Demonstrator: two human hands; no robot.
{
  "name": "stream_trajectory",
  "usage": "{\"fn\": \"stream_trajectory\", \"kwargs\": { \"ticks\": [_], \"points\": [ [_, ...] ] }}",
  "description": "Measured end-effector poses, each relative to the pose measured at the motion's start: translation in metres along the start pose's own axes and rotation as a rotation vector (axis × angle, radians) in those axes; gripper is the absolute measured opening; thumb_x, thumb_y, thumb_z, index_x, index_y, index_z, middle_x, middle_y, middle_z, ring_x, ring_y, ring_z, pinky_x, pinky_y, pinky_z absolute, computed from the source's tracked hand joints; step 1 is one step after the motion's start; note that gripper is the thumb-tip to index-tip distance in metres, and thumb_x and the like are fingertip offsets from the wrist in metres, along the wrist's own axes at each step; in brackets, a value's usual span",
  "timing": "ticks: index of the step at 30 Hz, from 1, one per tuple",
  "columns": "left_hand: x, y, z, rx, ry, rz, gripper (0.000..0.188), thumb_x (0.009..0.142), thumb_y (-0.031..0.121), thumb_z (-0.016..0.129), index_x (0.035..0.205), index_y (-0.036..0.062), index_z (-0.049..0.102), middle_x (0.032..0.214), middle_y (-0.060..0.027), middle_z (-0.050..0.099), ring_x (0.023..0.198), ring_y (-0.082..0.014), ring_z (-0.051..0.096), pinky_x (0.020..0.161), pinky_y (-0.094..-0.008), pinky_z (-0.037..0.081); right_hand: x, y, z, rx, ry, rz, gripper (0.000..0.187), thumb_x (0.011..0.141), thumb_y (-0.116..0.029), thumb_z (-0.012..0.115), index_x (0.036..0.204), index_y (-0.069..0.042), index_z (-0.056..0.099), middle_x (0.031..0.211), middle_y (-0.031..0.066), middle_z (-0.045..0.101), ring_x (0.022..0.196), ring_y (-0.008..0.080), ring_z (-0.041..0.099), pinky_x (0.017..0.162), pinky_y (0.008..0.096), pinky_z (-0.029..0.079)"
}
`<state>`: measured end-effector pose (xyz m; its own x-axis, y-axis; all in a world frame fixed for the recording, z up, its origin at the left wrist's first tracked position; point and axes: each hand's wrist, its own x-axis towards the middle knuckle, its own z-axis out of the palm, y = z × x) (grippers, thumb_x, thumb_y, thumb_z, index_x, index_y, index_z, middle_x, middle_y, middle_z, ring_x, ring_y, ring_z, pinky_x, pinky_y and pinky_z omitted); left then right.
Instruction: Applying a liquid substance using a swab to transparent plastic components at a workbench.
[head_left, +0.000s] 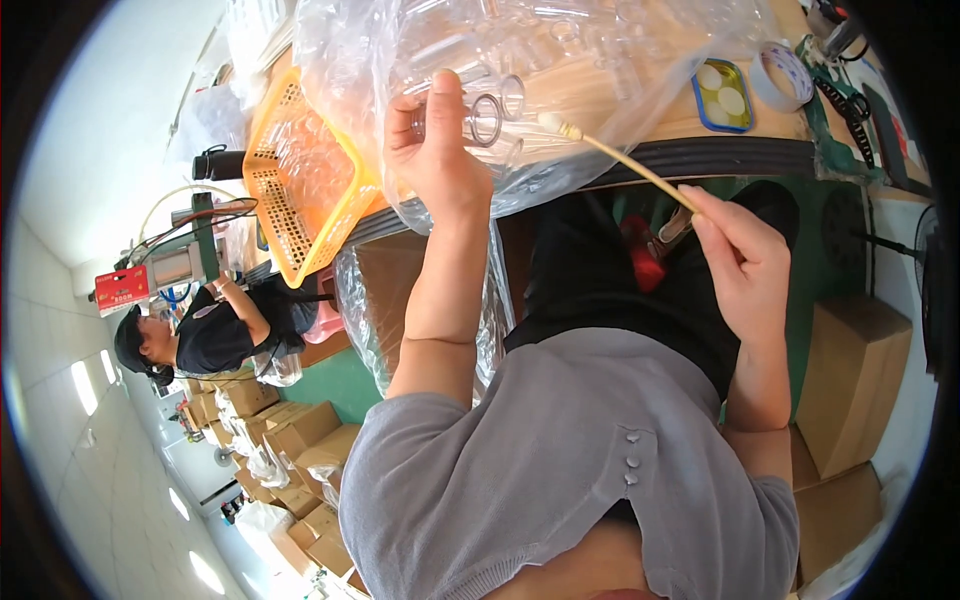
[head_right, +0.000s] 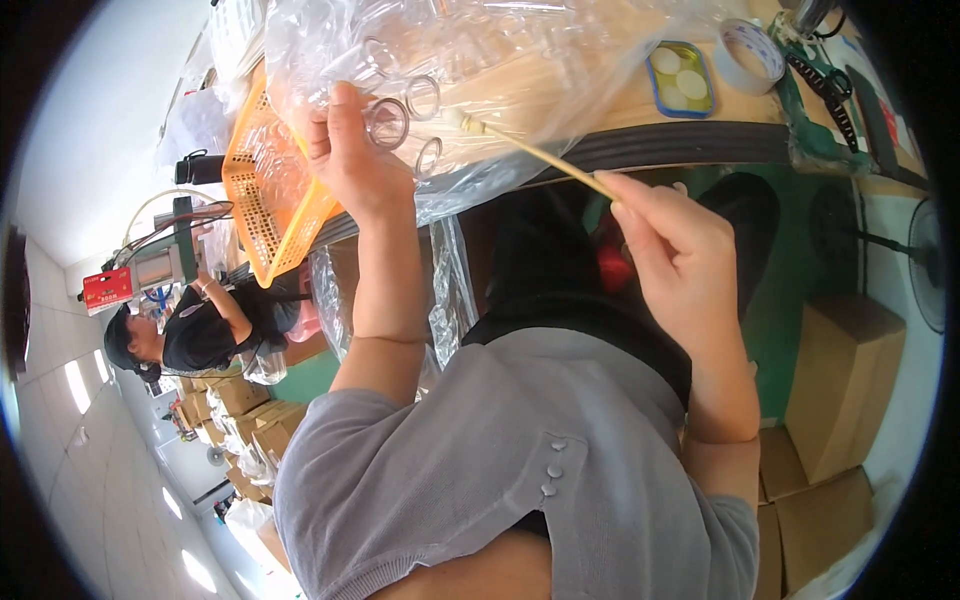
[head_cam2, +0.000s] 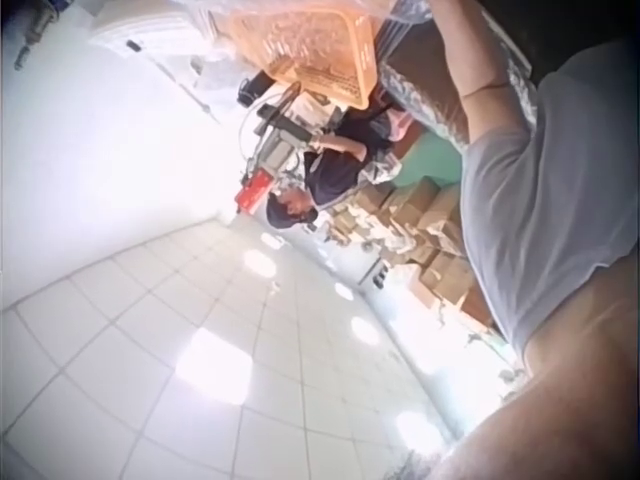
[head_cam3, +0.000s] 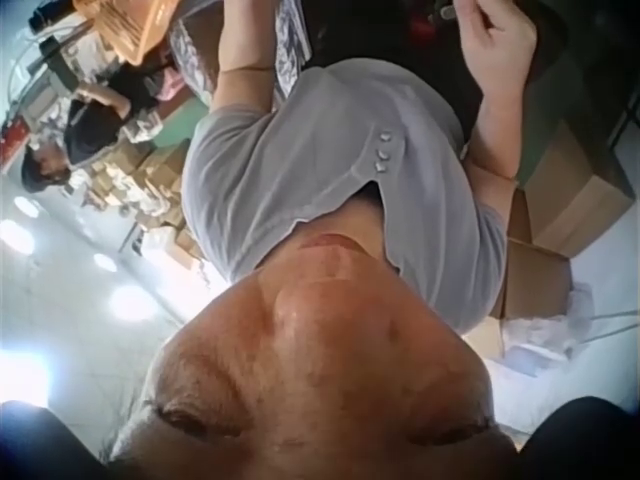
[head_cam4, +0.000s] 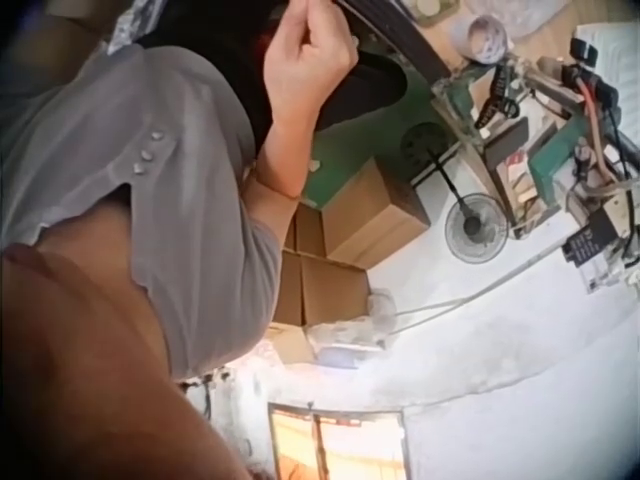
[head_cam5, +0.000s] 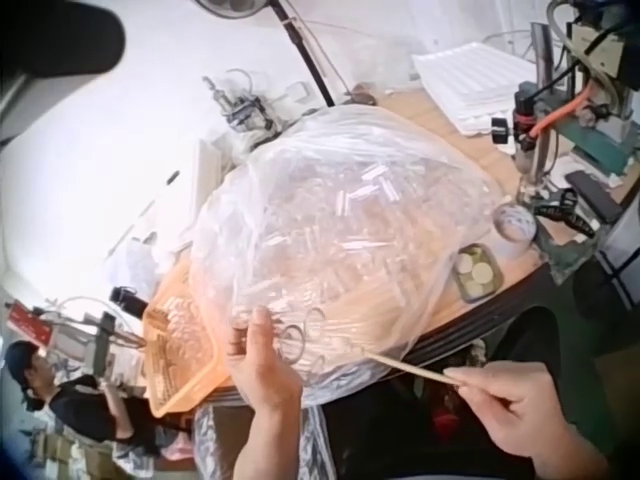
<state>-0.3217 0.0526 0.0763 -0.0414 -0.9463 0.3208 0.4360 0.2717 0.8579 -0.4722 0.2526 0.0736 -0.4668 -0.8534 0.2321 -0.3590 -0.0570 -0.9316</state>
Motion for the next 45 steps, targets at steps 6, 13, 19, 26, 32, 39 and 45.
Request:
{"fn": "stream_trajectory", "kwargs": {
  "ticks": [6, 13, 19, 26, 32, 39, 45],
  "points": [
    [-0.002, 0.008, 0.012, -0.053, 0.088, 0.084, 0.009, 0.083, 0.01, 0.063, 0.078, 0.0084, 0.056, 0.075, -0.0023, 0.06, 0.066, -0.0081, 0.055, 0.059, -0.0198, 0.043, -0.007, -0.003, 0.018, 0.084, -0.1, -0.019, 0.021, 0.082, 0.002, 0.058, 0.102, 0.0, 0.064, 0.061, 0.0085, 0.05, 0.05, 0.0155, 0.045, 0.049, 0.0248, 0.036],
    [0.01, 0.019, -0.005, 0.011, 0.109, 0.145, 0.012, 0.082, 0.008, 0.066, 0.078, 0.0064, 0.055, 0.076, -0.0033, 0.061, 0.064, -0.0072, 0.053, 0.058, -0.0191, 0.042, -0.004, -0.001, 0.023, 0.117, -0.173, 0.046, 0.021, 0.083, 0.002, 0.057, 0.103, 0.002, 0.062, 0.064, 0.0089, 0.052, 0.054, 0.0138, 0.047, 0.051, 0.0247, 0.037],
    [0.097, 0.036, -0.122, 0.808, 0.368, 0.564, 0.021, 0.077, 0.013, 0.072, 0.07, 0.0011, 0.056, 0.066, -0.0021, 0.057, 0.058, -0.0073, 0.051, 0.049, -0.021, 0.042, -0.006, 0.011, 0.012, 0.135, -0.095, 0.097, 0.02, 0.084, 0.001, 0.057, 0.103, 0.001, 0.063, 0.068, 0.0083, 0.057, 0.057, 0.0129, 0.05, 0.054, 0.0231, 0.039],
    [0.123, 0.018, -0.194, 1.953, 0.338, 0.832, 0.026, 0.069, 0.035, 0.075, 0.081, 0.0136, 0.067, 0.092, -0.0098, 0.058, 0.086, -0.0285, 0.056, 0.075, -0.0404, 0.045, -0.008, 0.022, 0.005, 0.106, -0.14, 0.116, 0.022, 0.086, -0.001, 0.056, 0.107, 0.002, 0.061, 0.083, 0.0053, 0.063, 0.069, 0.008, 0.053, 0.063, 0.0186, 0.041],
    [0.077, -0.045, -0.085, 1.392, -0.602, 0.639, 0.026, 0.072, 0.003, 0.062, 0.098, 0.0065, 0.062, 0.102, -0.0139, 0.059, 0.098, -0.0318, 0.055, 0.088, -0.0396, 0.043, -0.013, 0.021, 0.003, 0.114, -0.135, 0.143, 0.022, 0.086, -0.001, 0.056, 0.107, 0.003, 0.061, 0.09, 0.0071, 0.065, 0.074, 0.0084, 0.055, 0.068, 0.0193, 0.042],
    [0.096, -0.103, -0.086, 1.576, -0.794, 0.203, 0.041, 0.072, 0.007, 0.061, 0.112, 0.0077, 0.052, 0.112, -0.0132, 0.051, 0.107, -0.0341, 0.047, 0.086, -0.0402, 0.043, -0.028, 0.021, -0.011, 0.076, -0.04, 0.21, 0.021, 0.084, 0.0, 0.057, 0.105, 0.002, 0.062, 0.082, 0.0073, 0.064, 0.067, 0.0082, 0.052, 0.061, 0.0197, 0.041],
    [0.108, -0.103, -0.044, 1.273, -1.121, 0.64, 0.041, 0.064, -0.006, 0.057, 0.102, 0.0074, 0.051, 0.125, -0.0103, 0.047, 0.109, -0.0325, 0.045, 0.087, -0.0387, 0.044, -0.034, 0.03, -0.015, 0.096, -0.021, 0.211, 0.022, 0.085, -0.001, 0.057, 0.106, 0.003, 0.062, 0.079, 0.0051, 0.062, 0.064, 0.0069, 0.049, 0.059, 0.0185, 0.038]
  ]
}}
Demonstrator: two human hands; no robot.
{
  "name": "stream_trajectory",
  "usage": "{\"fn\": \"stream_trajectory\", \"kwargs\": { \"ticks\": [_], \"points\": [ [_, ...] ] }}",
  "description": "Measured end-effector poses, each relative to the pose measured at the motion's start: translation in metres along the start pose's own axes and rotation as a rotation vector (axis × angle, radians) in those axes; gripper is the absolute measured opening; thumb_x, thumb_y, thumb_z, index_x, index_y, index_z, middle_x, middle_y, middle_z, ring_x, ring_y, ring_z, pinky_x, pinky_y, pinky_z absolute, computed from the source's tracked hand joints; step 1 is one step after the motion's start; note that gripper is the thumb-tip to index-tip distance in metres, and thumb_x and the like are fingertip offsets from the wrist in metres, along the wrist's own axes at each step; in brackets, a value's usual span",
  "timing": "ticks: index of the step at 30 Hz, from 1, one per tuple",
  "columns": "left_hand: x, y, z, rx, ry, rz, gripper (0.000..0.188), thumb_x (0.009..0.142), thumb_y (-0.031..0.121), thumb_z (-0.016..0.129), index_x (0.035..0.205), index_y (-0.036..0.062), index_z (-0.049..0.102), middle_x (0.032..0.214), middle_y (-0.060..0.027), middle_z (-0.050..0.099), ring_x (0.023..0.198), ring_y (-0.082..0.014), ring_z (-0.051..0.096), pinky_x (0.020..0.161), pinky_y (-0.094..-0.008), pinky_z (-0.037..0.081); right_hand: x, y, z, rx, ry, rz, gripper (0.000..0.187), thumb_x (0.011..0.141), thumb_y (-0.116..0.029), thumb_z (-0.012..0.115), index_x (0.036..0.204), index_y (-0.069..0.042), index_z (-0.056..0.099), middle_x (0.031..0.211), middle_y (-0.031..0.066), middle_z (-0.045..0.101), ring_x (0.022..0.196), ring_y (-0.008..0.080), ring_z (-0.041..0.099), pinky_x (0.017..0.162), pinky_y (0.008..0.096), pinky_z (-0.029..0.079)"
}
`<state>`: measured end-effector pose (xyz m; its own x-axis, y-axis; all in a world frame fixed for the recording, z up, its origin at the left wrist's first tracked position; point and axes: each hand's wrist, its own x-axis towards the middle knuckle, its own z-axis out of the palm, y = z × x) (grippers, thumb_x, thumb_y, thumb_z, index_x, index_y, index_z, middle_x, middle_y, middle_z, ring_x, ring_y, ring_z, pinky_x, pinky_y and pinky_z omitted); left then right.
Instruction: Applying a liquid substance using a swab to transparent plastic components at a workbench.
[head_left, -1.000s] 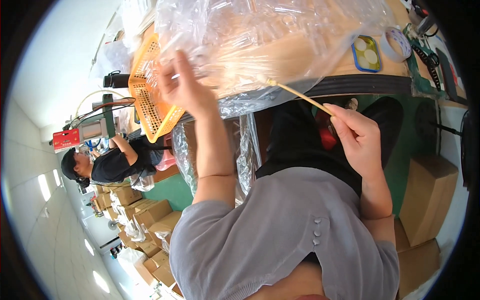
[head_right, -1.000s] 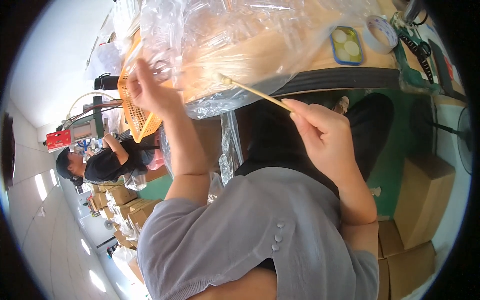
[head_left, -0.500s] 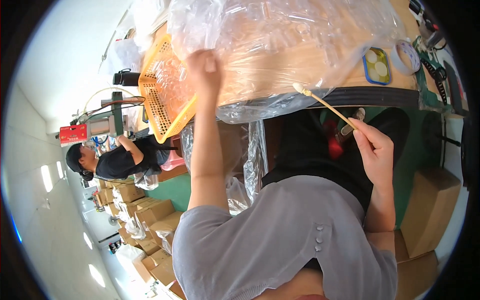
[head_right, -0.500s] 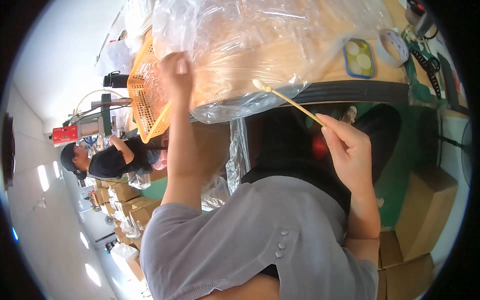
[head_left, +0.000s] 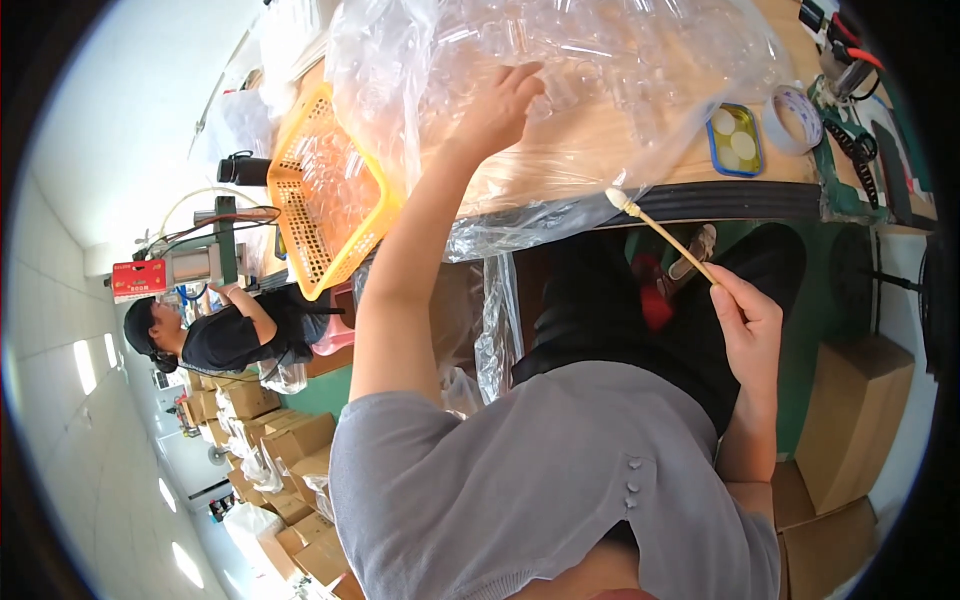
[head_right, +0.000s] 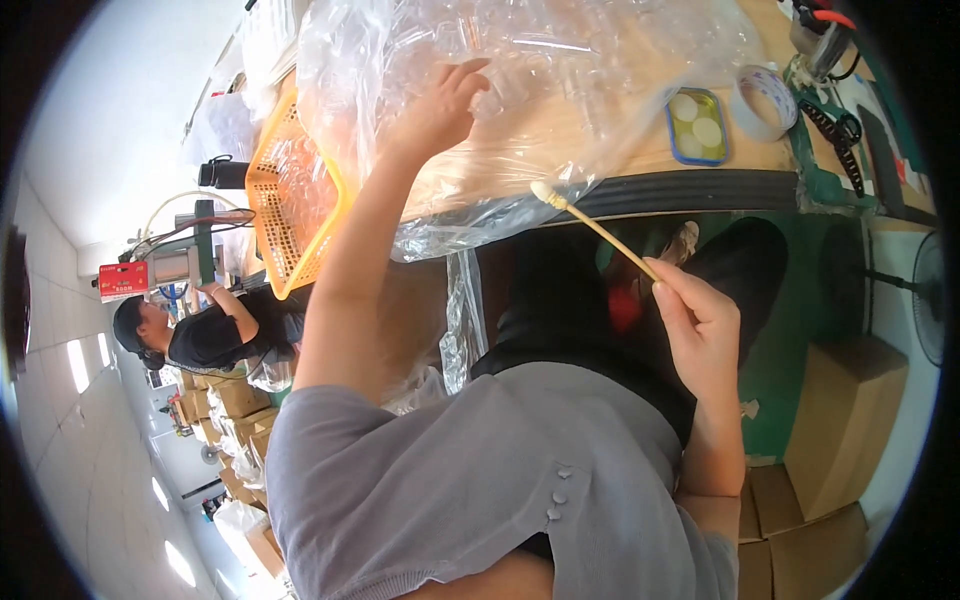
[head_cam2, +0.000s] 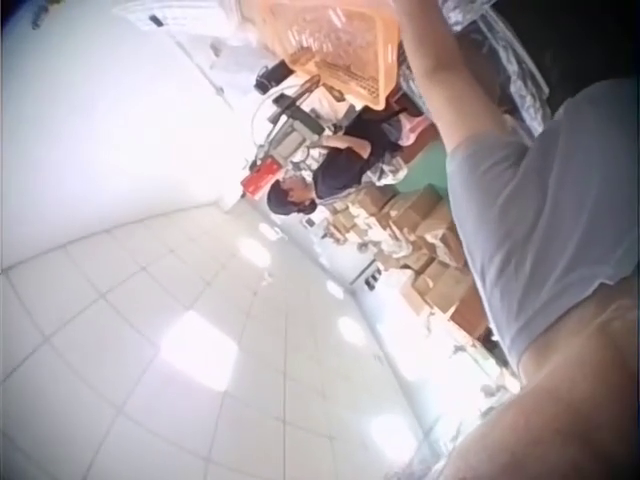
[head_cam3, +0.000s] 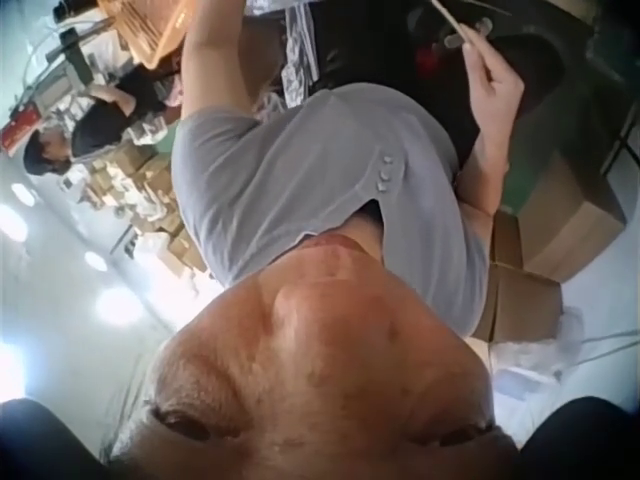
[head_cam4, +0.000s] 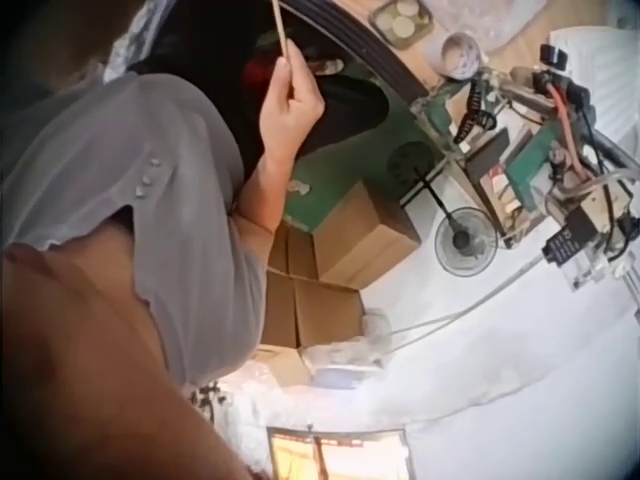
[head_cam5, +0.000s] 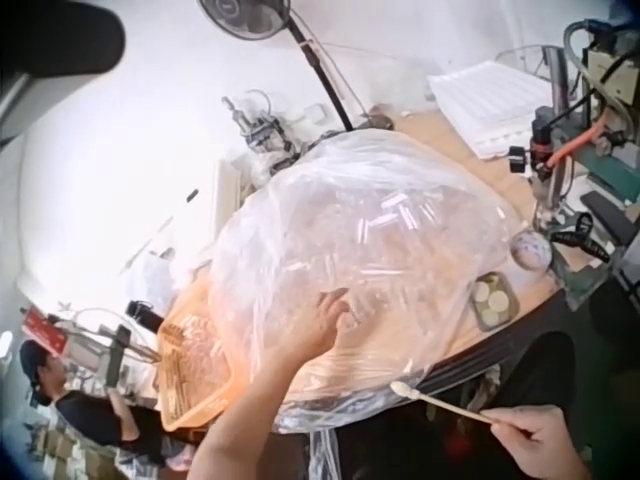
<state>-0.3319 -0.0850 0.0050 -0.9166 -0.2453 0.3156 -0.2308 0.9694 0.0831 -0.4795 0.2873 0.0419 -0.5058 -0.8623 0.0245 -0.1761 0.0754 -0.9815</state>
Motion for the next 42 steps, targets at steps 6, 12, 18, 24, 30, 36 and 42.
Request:
{"fn": "stream_trajectory", "kwargs": {
  "ticks": [6, 12, 18, 24, 30, 36, 42],
  "points": [
    [0.033, -0.024, 0.006, 0.061, -0.368, 0.18, 0.04, 0.066, -0.006, 0.058, 0.103, 0.0085, 0.051, 0.139, -0.0029, 0.037, 0.114, -0.0314, 0.043, 0.092, -0.0386, 0.043, 0.0, -0.001, -0.003, 0.004, -0.022, -0.001, 0.022, 0.085, -0.001, 0.056, 0.106, 0.002, 0.062, 0.08, 0.0043, 0.062, 0.064, 0.0059, 0.048, 0.057, 0.0182, 0.037],
    [0.044, -0.022, -0.011, 0.285, -0.528, 0.395, 0.032, 0.067, 0.002, 0.069, 0.096, 0.0102, 0.058, 0.14, -0.0002, 0.036, 0.121, -0.0275, 0.04, 0.095, -0.0423, 0.041, -0.006, 0.002, -0.006, 0.038, -0.024, 0.08, 0.023, 0.087, -0.006, 0.058, 0.108, 0.002, 0.061, 0.088, 0.0021, 0.064, 0.073, 0.0045, 0.051, 0.066, 0.0173, 0.04],
    [0.043, 0.002, -0.022, 0.071, -0.777, 0.114, 0.037, 0.062, 0.011, 0.075, 0.096, 0.0071, 0.061, 0.134, -0.0075, 0.04, 0.116, -0.0294, 0.046, 0.093, -0.0389, 0.042, -0.004, 0.005, -0.008, 0.043, -0.003, 0.066, 0.023, 0.087, -0.006, 0.058, 0.108, 0.002, 0.062, 0.087, 0.0017, 0.064, 0.073, 0.0043, 0.051, 0.066, 0.0172, 0.04],
    [0.023, -0.007, -0.015, -0.173, -0.619, 0.12, 0.034, 0.06, 0.017, 0.077, 0.088, 0.0032, 0.064, 0.131, -0.0131, 0.042, 0.116, -0.031, 0.046, 0.092, -0.0381, 0.042, 0.004, 0.006, -0.007, 0.033, -0.007, 0.044, 0.023, 0.087, -0.007, 0.058, 0.108, 0.001, 0.062, 0.081, -0.0003, 0.062, 0.065, 0.0034, 0.046, 0.058, 0.0172, 0.036],
    [0.023, 0.025, -0.031, -0.319, -0.503, 0.033, 0.034, 0.061, 0.018, 0.078, 0.088, 0.0022, 0.065, 0.131, -0.0104, 0.045, 0.119, -0.0294, 0.045, 0.099, -0.0405, 0.038, 0.005, 0.008, -0.01, 0.035, 0.069, -0.018, 0.022, 0.087, -0.004, 0.057, 0.108, 0.001, 0.062, 0.09, 0.0032, 0.066, 0.074, 0.0048, 0.053, 0.065, 0.0182, 0.041],
    [0.004, 0.088, -0.066, -0.294, -0.248, 0.175, 0.031, 0.062, 0.014, 0.078, 0.089, 0.0062, 0.065, 0.129, -0.0066, 0.048, 0.121, -0.0279, 0.044, 0.106, -0.0533, 0.024, 0.026, -0.007, -0.01, -0.192, 0.047, -0.107, 0.022, 0.086, 0.0, 0.055, 0.107, 0.001, 0.062, 0.077, 0.0062, 0.061, 0.065, 0.0087, 0.051, 0.06, 0.021, 0.04],
    [-0.006, 0.108, -0.074, -0.3, -0.218, 0.197, 0.031, 0.057, 0.013, 0.077, 0.084, 0.0079, 0.064, 0.129, -0.0057, 0.047, 0.121, -0.0243, 0.044, 0.103, -0.0603, 0.022, 0.036, -0.017, -0.007, -0.255, -0.017, -0.213, 0.021, 0.085, 0.0, 0.056, 0.105, 0.001, 0.062, 0.068, 0.0071, 0.053, 0.059, 0.0121, 0.048, 0.056, 0.0227, 0.038]
  ]
}}
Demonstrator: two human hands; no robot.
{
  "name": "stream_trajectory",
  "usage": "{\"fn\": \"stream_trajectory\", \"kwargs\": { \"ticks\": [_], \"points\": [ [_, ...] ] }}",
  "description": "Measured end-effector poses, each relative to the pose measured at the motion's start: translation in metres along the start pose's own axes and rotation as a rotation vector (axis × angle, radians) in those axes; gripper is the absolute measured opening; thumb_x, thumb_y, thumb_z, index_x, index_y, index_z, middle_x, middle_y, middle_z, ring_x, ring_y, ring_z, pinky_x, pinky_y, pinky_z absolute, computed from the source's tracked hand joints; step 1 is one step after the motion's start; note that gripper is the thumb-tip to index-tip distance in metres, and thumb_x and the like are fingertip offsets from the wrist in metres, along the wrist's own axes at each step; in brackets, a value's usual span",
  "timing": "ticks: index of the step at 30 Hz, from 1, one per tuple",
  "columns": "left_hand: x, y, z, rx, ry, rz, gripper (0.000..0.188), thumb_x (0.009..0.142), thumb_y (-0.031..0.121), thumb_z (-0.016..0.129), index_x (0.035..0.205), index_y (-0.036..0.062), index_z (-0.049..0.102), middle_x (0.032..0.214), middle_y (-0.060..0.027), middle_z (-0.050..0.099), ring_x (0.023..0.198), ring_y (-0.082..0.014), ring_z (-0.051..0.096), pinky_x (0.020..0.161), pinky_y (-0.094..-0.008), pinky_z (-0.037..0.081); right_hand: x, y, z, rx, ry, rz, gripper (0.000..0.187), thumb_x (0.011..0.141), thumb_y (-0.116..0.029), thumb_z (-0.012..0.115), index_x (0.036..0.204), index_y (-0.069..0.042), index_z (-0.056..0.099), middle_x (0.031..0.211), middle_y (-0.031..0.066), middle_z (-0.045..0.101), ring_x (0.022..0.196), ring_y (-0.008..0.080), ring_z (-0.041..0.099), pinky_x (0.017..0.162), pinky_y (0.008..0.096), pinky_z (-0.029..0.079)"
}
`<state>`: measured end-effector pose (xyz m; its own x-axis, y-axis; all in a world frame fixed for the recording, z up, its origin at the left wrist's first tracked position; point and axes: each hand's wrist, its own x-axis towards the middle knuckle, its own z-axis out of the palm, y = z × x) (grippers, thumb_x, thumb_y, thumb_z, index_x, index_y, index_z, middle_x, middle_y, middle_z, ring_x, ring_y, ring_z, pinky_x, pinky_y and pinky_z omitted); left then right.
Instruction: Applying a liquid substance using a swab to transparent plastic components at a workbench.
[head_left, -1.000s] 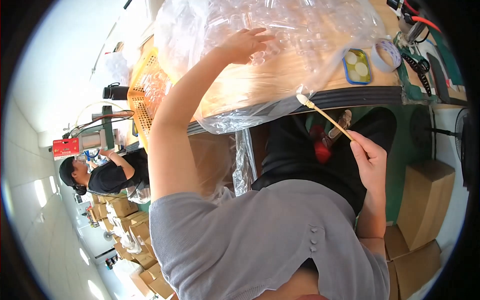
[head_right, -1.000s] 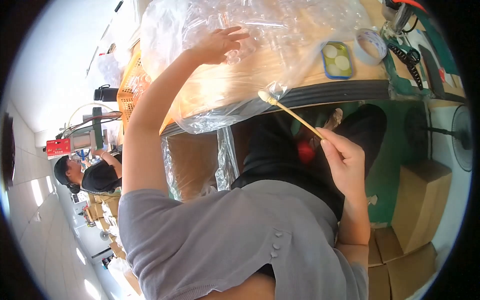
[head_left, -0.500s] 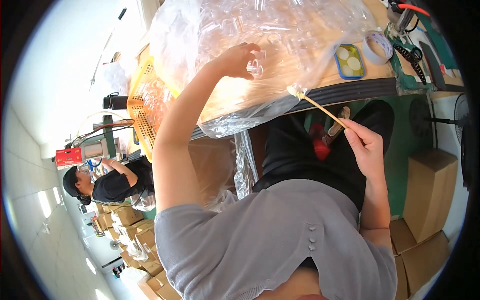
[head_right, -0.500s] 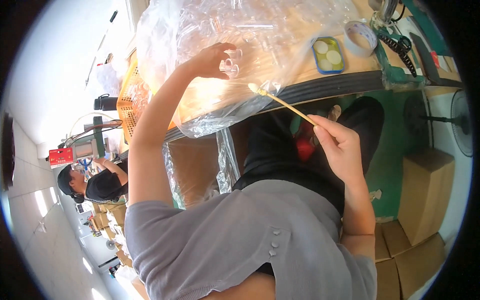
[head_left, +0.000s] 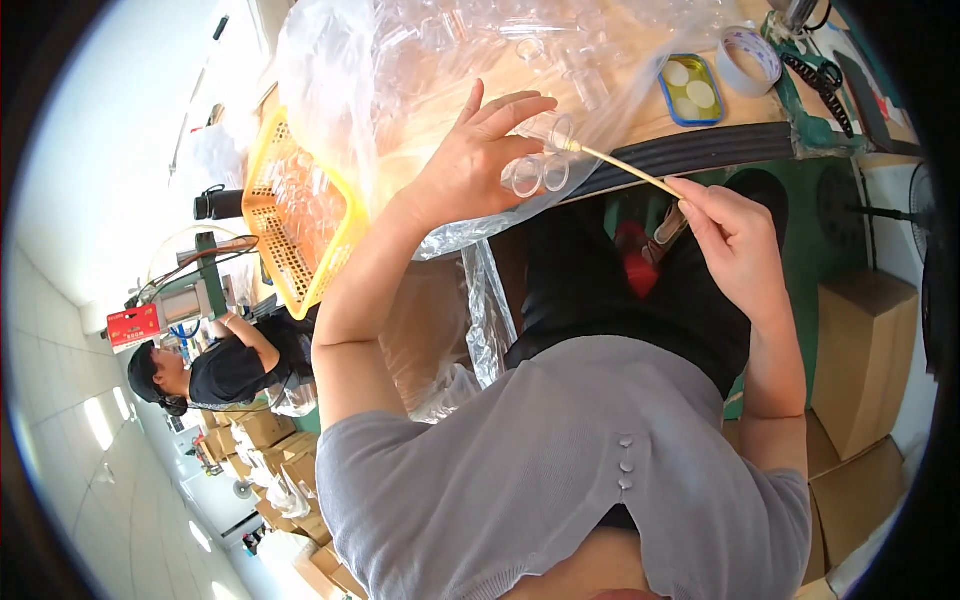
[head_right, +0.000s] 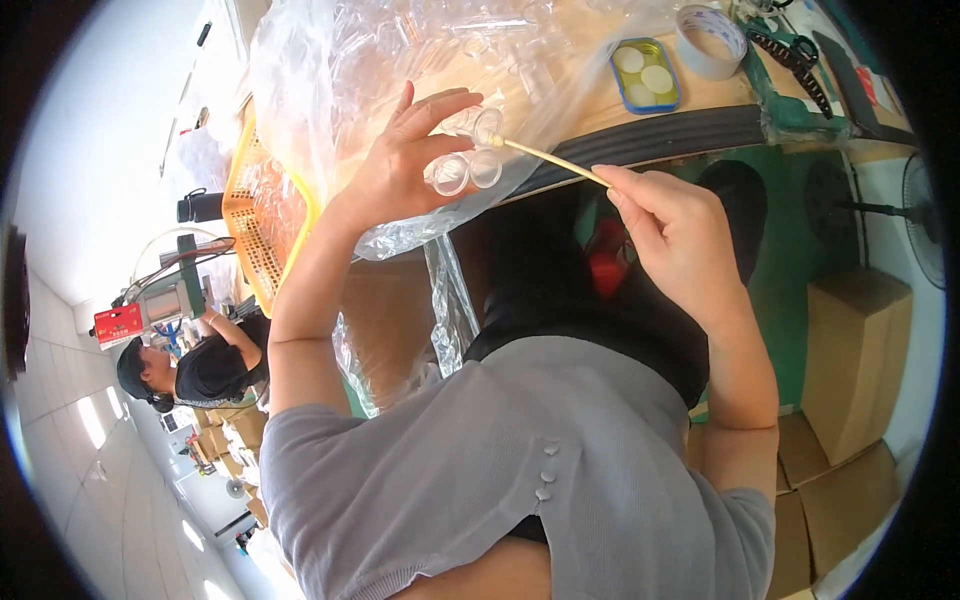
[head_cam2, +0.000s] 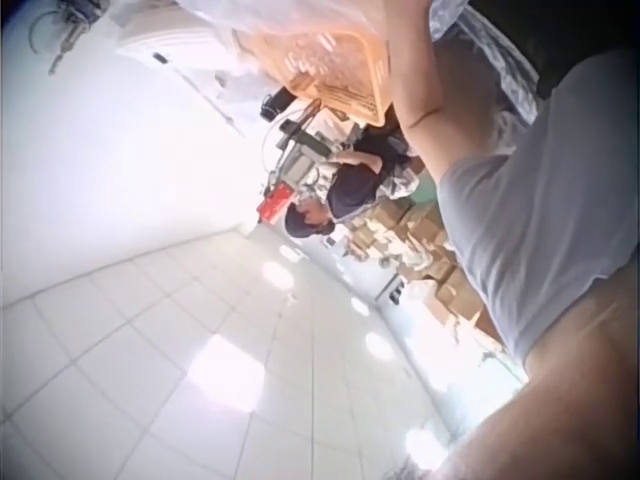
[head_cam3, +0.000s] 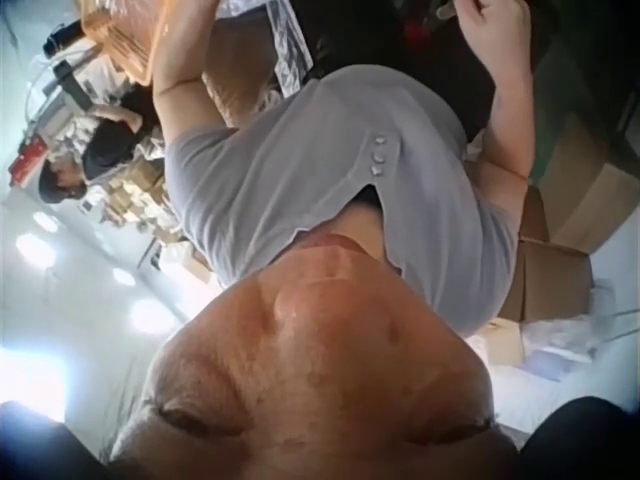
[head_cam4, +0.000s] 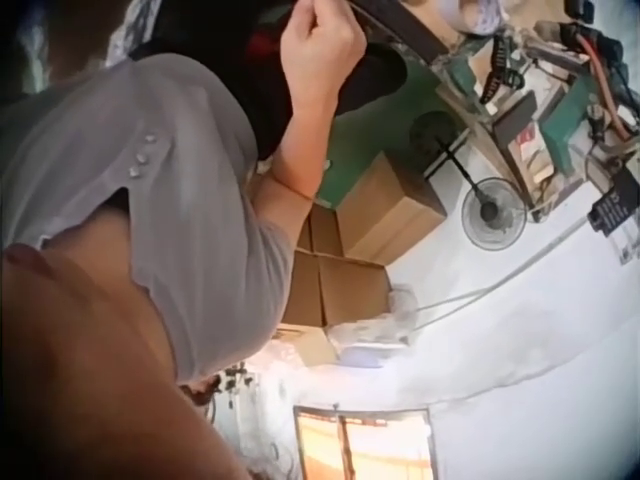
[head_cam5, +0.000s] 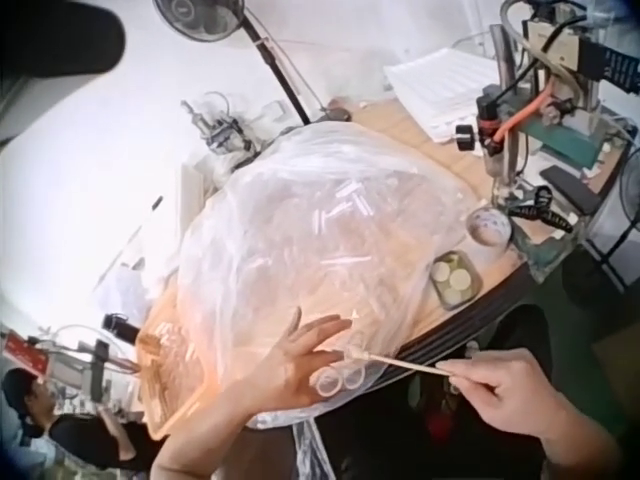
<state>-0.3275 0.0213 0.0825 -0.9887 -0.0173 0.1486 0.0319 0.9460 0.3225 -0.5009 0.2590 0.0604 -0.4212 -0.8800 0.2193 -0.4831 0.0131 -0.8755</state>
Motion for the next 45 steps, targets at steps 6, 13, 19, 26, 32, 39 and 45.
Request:
{"fn": "stream_trajectory", "kwargs": {
  "ticks": [6, 13, 19, 26, 32, 39, 45],
  "points": [
    [-0.004, 0.004, -0.003, 0.022, 0.047, -0.014, 0.033, 0.056, 0.012, 0.078, 0.085, 0.0077, 0.064, 0.128, -0.0056, 0.047, 0.119, -0.0258, 0.045, 0.102, -0.0607, 0.023, -0.003, -0.001, 0.002, 0.003, 0.06, 0.004, 0.021, 0.084, 0.0, 0.057, 0.104, 0.001, 0.062, 0.067, 0.0075, 0.053, 0.058, 0.0135, 0.048, 0.054, 0.0238, 0.038],
    [-0.004, 0.008, -0.005, 0.086, 0.092, -0.045, 0.033, 0.054, 0.012, 0.078, 0.085, 0.0061, 0.065, 0.127, -0.0064, 0.047, 0.117, -0.0275, 0.045, 0.101, -0.0607, 0.024, -0.017, -0.014, 0.006, -0.004, -0.073, -0.001, 0.02, 0.083, 0.002, 0.057, 0.102, 0.001, 0.063, 0.064, 0.0084, 0.049, 0.055, 0.0145, 0.046, 0.053, 0.0248, 0.037],
    [-0.004, 0.013, -0.008, 0.114, 0.11, -0.057, 0.034, 0.053, 0.012, 0.078, 0.084, 0.0058, 0.065, 0.126, -0.0064, 0.047, 0.118, -0.027, 0.045, 0.102, -0.0605, 0.023, -0.016, -0.008, 0.004, 0.01, -0.012, -0.003, 0.022, 0.082, 0.003, 0.057, 0.103, 0.001, 0.063, 0.062, 0.0077, 0.047, 0.053, 0.0146, 0.043, 0.051, 0.025, 0.035],
    [-0.005, 0.016, -0.006, 0.168, 0.077, -0.07, 0.031, 0.055, 0.009, 0.075, 0.084, 0.0058, 0.066, 0.126, -0.0064, 0.047, 0.118, -0.0261, 0.044, 0.104, -0.0591, 0.021, -0.017, -0.023, 0.008, 0.092, -0.094, -0.052, 0.022, 0.083, 0.002, 0.058, 0.104, -0.001, 0.063, 0.061, 0.0066, 0.046, 0.053, 0.0139, 0.042, 0.05, 0.0247, 0.034],
    [-0.016, 0.021, -0.016, 0.183, 0.077, -0.113, 0.03, 0.057, 0.012, 0.075, 0.085, 0.0065, 0.066, 0.125, -0.0065, 0.048, 0.118, -0.026, 0.045, 0.104, -0.0589, 0.021, -0.015, -0.026, 0.012, 0.101, -0.045, -0.031, 0.022, 0.082, 0.003, 0.058, 0.104, -0.001, 0.063, 0.062, 0.007, 0.048, 0.053, 0.0138, 0.043, 0.05, 0.0249, 0.035],
    [-0.129, -0.048, -0.085, 0.896, 0.085, -0.67, 0.036, 0.063, 0.032, 0.078, 0.092, 0.0128, 0.068, 0.126, -0.0077, 0.048, 0.118, -0.0257, 0.044, 0.102, -0.0565, 0.023, -0.013, -0.019, 0.013, 0.185, -0.058, 0.012, 0.021, 0.081, 0.004, 0.058, 0.101, 0.001, 0.063, 0.065, 0.0114, 0.055, 0.053, 0.0177, 0.051, 0.05, 0.0252, 0.038],
    [-0.184, -0.087, -0.098, 0.937, 0.211, -0.848, 0.049, 0.066, 0.039, 0.076, 0.103, 0.0095, 0.064, 0.126, -0.0145, 0.045, 0.119, -0.0312, 0.041, 0.1, -0.0516, 0.028, -0.008, -0.016, 0.013, 0.196, -0.092, 0.024, 0.02, 0.082, 0.002, 0.058, 0.1, 0.001, 0.063, 0.069, 0.012, 0.059, 0.056, 0.0175, 0.053, 0.053, 0.0246, 0.04]
  ]
}}
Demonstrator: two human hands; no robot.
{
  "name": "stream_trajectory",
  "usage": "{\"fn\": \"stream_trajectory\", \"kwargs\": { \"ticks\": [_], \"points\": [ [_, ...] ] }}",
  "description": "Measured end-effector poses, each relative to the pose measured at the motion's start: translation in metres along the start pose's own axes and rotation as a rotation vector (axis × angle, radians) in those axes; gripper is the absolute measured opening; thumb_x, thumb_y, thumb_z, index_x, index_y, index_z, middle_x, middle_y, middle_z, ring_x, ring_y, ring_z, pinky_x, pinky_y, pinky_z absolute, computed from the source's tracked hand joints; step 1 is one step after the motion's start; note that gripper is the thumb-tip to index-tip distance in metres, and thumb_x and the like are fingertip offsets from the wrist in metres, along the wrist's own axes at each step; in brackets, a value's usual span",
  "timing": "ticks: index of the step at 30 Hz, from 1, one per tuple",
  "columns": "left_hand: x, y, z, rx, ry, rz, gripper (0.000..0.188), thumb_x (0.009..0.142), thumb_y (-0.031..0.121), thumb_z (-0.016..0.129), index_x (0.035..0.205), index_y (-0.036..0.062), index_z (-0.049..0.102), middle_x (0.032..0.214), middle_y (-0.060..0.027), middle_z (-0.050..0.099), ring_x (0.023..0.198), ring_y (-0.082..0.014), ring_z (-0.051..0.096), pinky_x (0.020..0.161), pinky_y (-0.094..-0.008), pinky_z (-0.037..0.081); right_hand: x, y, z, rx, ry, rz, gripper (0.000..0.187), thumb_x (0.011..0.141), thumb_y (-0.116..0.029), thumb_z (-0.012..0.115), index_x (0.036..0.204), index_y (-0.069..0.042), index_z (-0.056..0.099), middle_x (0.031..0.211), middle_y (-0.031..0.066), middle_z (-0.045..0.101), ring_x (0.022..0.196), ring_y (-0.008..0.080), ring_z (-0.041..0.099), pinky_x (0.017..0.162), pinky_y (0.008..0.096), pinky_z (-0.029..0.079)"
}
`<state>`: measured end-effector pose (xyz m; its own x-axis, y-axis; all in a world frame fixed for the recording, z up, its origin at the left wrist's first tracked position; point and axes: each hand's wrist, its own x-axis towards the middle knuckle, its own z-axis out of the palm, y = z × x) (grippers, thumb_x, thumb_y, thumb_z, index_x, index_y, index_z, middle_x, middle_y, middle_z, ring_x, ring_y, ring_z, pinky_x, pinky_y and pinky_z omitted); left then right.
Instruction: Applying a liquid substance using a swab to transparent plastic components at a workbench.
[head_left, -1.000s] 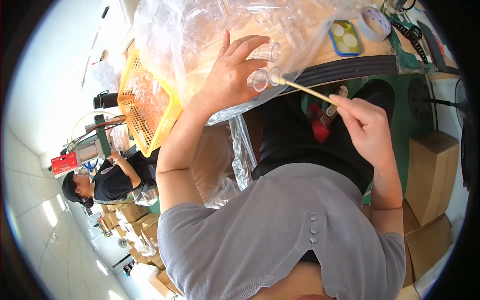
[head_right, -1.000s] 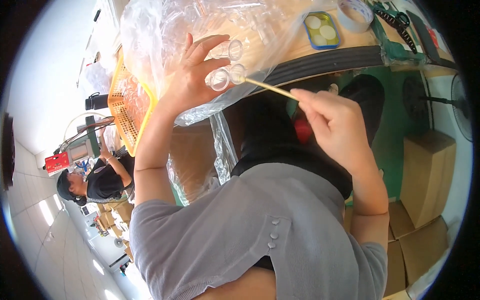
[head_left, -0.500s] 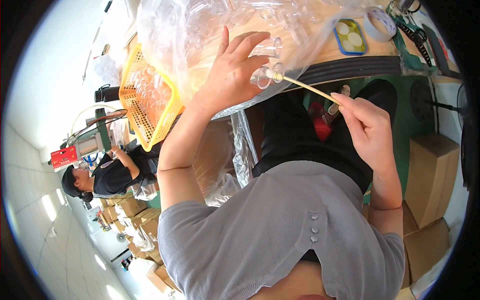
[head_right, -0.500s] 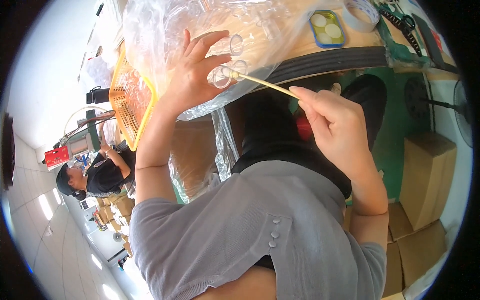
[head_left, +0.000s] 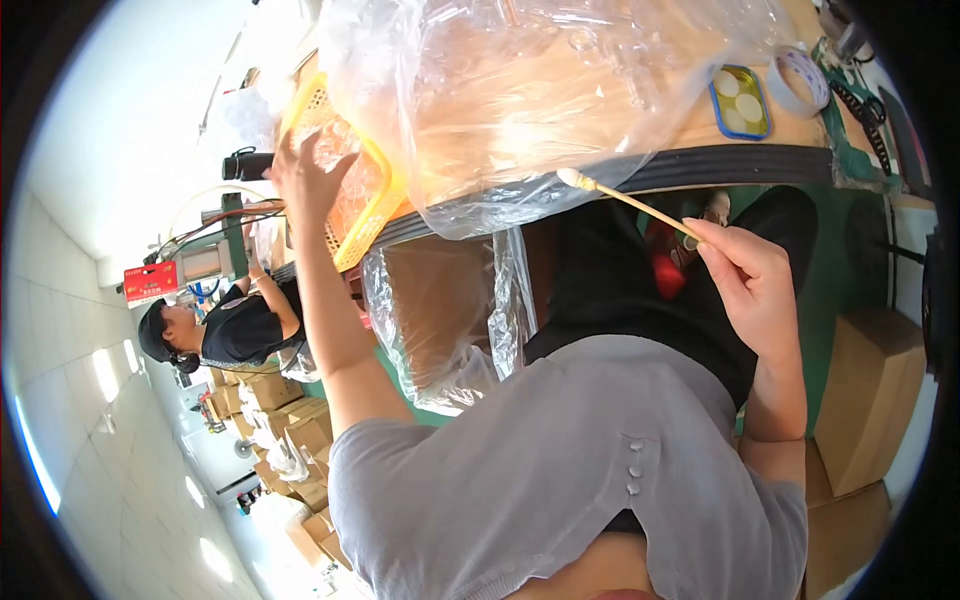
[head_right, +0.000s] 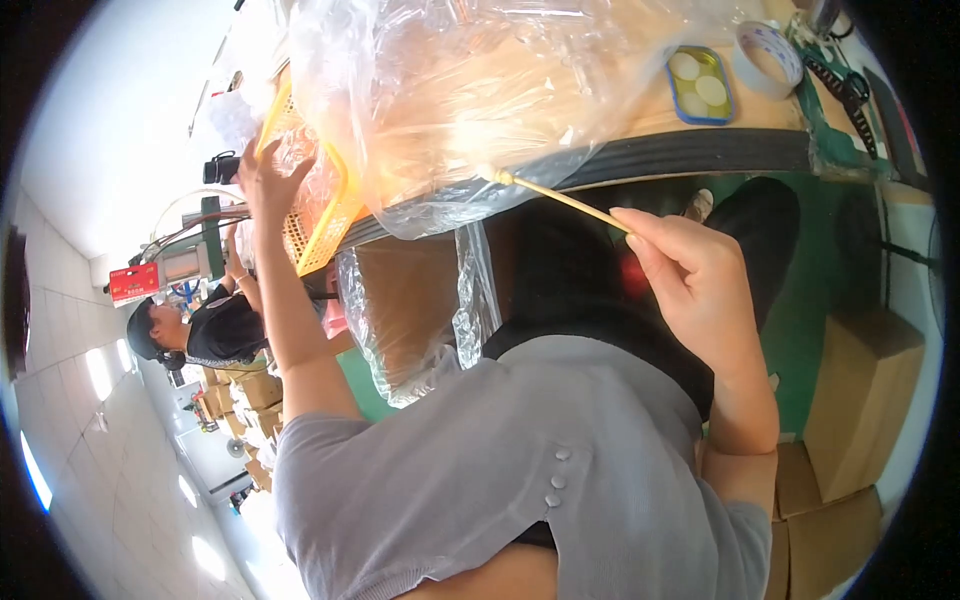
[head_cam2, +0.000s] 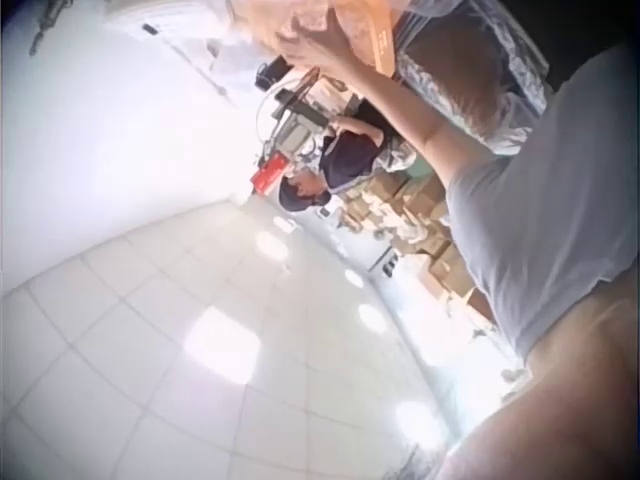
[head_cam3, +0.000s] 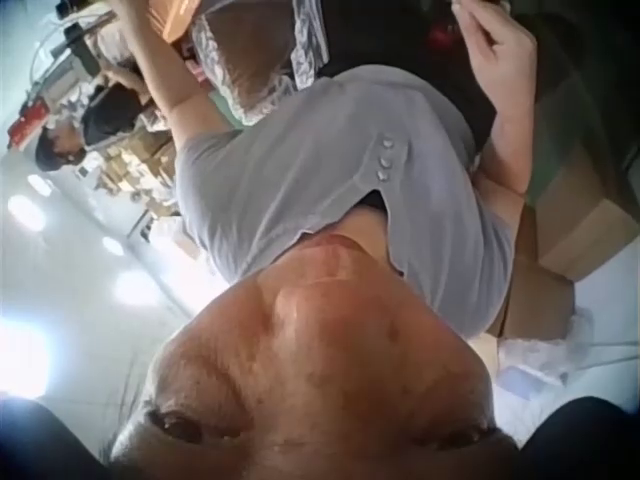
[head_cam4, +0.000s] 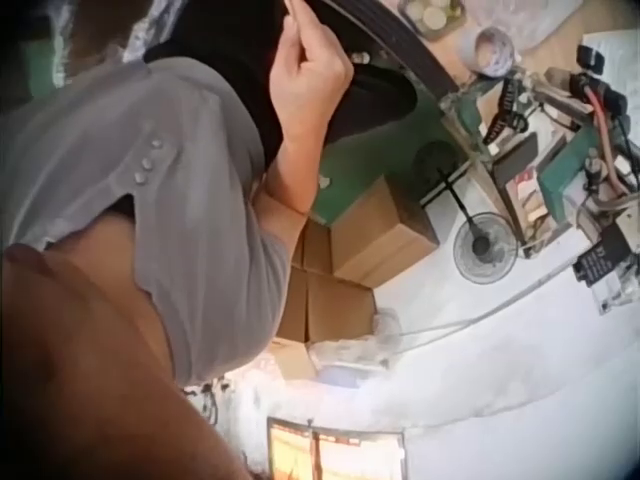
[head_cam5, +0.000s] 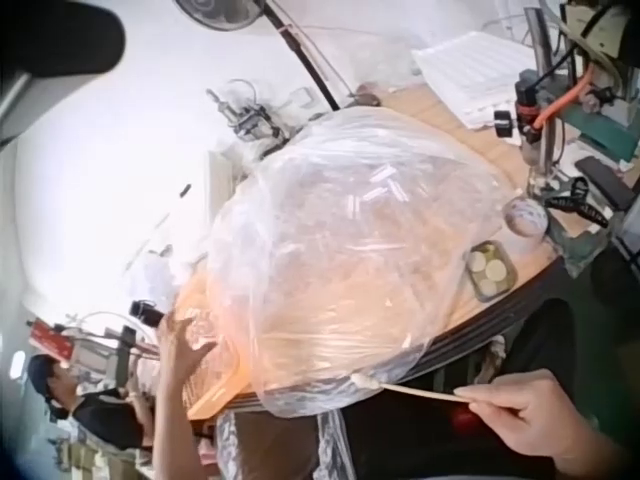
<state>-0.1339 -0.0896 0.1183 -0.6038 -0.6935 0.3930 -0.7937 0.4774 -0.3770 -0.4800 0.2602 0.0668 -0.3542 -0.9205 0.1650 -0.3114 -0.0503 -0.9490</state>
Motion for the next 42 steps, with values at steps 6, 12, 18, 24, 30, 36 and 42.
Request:
{"fn": "stream_trajectory", "kwargs": {
  "ticks": [6, 12, 18, 24, 30, 36, 42],
  "points": [
    [0.031, 0.149, 0.047, -0.852, -0.07, 0.02, 0.021, 0.076, 0.011, 0.069, 0.095, 0.0057, 0.064, 0.103, -0.0103, 0.06, 0.076, -0.0212, 0.063, 0.066, -0.0312, 0.05, -0.004, -0.002, -0.002, -0.04, -0.024, 0.053, 0.02, 0.083, 0.001, 0.056, 0.102, 0.002, 0.063, 0.073, 0.0083, 0.06, 0.062, 0.0112, 0.052, 0.058, 0.0222, 0.039],
    [0.052, 0.24, 0.132, -0.674, 0.245, -0.261, 0.032, 0.069, 0.018, 0.07, 0.1, 0.0117, 0.062, 0.121, -0.0087, 0.051, 0.084, -0.0274, 0.06, 0.071, -0.0383, 0.049, -0.02, -0.004, -0.006, -0.021, -0.019, 0.124, 0.02, 0.085, -0.003, 0.057, 0.102, 0.004, 0.063, 0.087, 0.0101, 0.066, 0.076, 0.0123, 0.059, 0.07, 0.0232, 0.045],
    [0.077, 0.263, 0.137, -1.014, 0.251, -0.39, 0.02, 0.072, 0.009, 0.065, 0.092, 0.0108, 0.068, 0.122, -0.009, 0.051, 0.086, -0.0262, 0.061, 0.073, -0.0391, 0.049, -0.026, 0.0, -0.011, -0.011, 0.007, 0.15, 0.02, 0.085, -0.003, 0.058, 0.103, 0.004, 0.062, 0.088, 0.0097, 0.066, 0.076, 0.0108, 0.059, 0.07, 0.0221, 0.044],
    [0.106, 0.22, 0.142, -1.119, 0.113, -0.267, 0.01, 0.068, 0.003, 0.066, 0.076, 0.0094, 0.07, 0.096, -0.0151, 0.059, 0.084, -0.0307, 0.059, 0.075, -0.0359, 0.048, -0.024, 0.008, -0.018, 0.007, 0.016, 0.17, 0.021, 0.085, -0.004, 0.058, 0.104, 0.004, 0.062, 0.084, 0.0071, 0.066, 0.071, 0.0076, 0.055, 0.066, 0.0201, 0.043],
    [0.107, 0.209, 0.128, -1.442, -0.236, -0.407, 0.019, 0.072, 0.002, 0.069, 0.091, -0.0008, 0.066, 0.126, -0.0165, 0.046, 0.082, -0.0215, 0.063, 0.06, -0.0269, 0.056, -0.021, 0.015, -0.016, 0.024, 0.027, 0.13, 0.021, 0.085, -0.003, 0.058, 0.105, 0.004, 0.062, 0.081, 0.0048, 0.064, 0.067, 0.0062, 0.051, 0.062, 0.0195, 0.041],
    [0.127, 0.202, 0.128, -1.404, -0.503, -0.376, 0.018, 0.074, 0.003, 0.068, 0.092, 0.0014, 0.066, 0.089, -0.0101, 0.064, 0.07, -0.017, 0.062, 0.058, -0.0281, 0.053, -0.025, 0.013, -0.018, 0.019, 0.01, 0.175, 0.02, 0.085, -0.001, 0.057, 0.104, 0.004, 0.062, 0.08, 0.0032, 0.064, 0.067, 0.0044, 0.05, 0.061, 0.0187, 0.041],
    [0.143, 0.189, 0.095, -0.872, -0.298, -0.019, 0.021, 0.071, 0.006, 0.059, 0.088, 0.0128, 0.068, 0.082, -0.0151, 0.065, 0.078, -0.0307, 0.063, 0.07, -0.0375, 0.049, -0.03, 0.021, -0.014, 0.037, 0.091, 0.148, 0.02, 0.085, -0.001, 0.057, 0.104, 0.004, 0.062, 0.075, -0.0002, 0.059, 0.062, 0.0033, 0.045, 0.056, 0.0183, 0.037]
  ]
}}
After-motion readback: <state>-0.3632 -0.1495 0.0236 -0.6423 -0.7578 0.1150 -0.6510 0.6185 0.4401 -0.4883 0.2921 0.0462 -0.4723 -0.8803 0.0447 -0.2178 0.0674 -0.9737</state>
